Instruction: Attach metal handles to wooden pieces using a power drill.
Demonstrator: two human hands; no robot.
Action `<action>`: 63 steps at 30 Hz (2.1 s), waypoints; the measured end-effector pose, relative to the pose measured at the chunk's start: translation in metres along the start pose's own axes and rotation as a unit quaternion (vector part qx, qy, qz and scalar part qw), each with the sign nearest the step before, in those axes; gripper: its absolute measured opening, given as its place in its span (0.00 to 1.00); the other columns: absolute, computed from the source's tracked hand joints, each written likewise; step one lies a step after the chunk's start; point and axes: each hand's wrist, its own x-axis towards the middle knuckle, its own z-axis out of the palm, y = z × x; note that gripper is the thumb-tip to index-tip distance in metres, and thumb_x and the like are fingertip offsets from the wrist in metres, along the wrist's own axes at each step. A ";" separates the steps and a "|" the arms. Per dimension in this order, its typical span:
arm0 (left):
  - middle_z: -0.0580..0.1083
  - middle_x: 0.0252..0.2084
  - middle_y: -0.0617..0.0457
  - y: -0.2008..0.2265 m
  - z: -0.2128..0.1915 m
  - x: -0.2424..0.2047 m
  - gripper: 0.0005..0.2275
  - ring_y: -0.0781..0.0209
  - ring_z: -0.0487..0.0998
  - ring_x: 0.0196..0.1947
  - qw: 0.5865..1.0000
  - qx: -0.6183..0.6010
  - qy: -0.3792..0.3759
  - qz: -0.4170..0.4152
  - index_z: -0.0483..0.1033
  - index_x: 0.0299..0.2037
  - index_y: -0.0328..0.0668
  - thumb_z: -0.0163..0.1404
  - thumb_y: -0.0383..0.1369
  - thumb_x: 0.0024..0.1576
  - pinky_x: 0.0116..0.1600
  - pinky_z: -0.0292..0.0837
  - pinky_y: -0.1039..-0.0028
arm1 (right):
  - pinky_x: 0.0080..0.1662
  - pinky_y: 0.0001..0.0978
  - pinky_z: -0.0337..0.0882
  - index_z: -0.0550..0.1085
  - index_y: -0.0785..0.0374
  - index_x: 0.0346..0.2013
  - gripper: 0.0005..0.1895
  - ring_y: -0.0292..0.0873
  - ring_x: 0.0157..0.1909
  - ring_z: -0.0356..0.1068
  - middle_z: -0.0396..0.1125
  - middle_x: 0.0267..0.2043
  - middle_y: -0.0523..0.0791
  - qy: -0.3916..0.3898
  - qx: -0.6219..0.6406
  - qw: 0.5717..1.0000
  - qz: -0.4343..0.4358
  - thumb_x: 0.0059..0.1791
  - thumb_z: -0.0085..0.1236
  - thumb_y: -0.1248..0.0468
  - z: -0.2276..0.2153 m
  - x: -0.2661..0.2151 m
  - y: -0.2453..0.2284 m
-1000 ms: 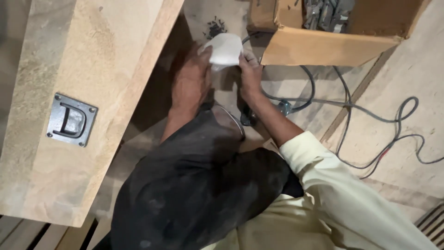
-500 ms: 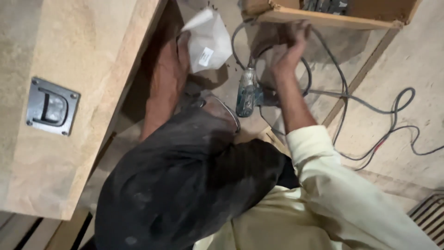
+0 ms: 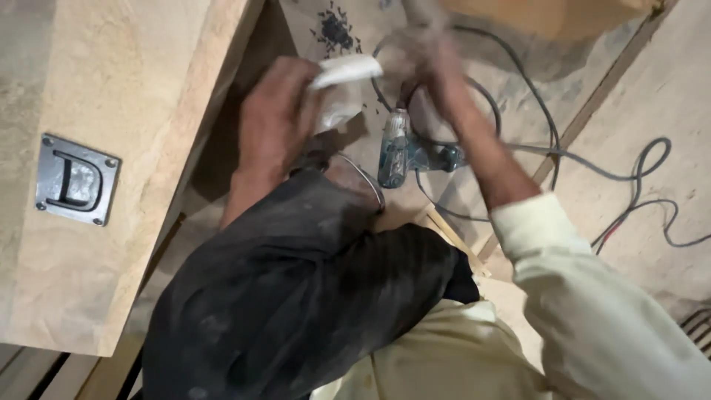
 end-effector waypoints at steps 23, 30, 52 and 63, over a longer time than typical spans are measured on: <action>0.75 0.56 0.43 0.091 -0.164 -0.149 0.13 0.58 0.78 0.52 0.976 -0.075 0.191 -0.070 0.70 0.62 0.28 0.46 0.33 0.75 0.60 0.79 0.67 | 0.46 0.43 0.74 0.81 0.58 0.42 0.10 0.54 0.43 0.74 0.74 0.40 0.49 -0.090 -0.640 0.754 -0.118 0.47 0.64 0.61 0.084 -0.061 0.003; 0.77 0.59 0.42 0.029 -0.183 -0.183 0.17 0.53 0.81 0.57 0.934 0.082 0.303 -0.174 0.72 0.63 0.29 0.60 0.30 0.70 0.63 0.78 0.65 | 0.43 0.55 0.69 0.72 0.61 0.27 0.02 0.55 0.37 0.69 0.67 0.30 0.49 -0.154 -0.696 0.659 -0.240 0.41 0.54 0.66 0.032 -0.041 0.116; 0.62 0.73 0.38 -0.006 -0.180 -0.159 0.34 0.43 0.67 0.72 0.948 0.284 0.140 0.037 0.61 0.73 0.31 0.65 0.41 0.63 0.74 0.67 0.60 | 0.34 0.28 0.76 0.78 0.70 0.37 0.08 0.37 0.29 0.75 0.76 0.31 0.45 0.135 -0.169 0.955 0.203 0.52 0.59 0.66 0.000 -0.023 0.033; 0.64 0.74 0.41 -0.006 -0.175 -0.156 0.34 0.41 0.63 0.74 0.943 0.276 0.186 -0.001 0.68 0.70 0.38 0.62 0.51 0.61 0.71 0.60 0.52 | 0.33 0.30 0.75 0.80 0.65 0.31 0.06 0.39 0.29 0.74 0.74 0.30 0.44 0.159 -0.204 0.904 0.342 0.47 0.67 0.64 -0.019 -0.015 0.048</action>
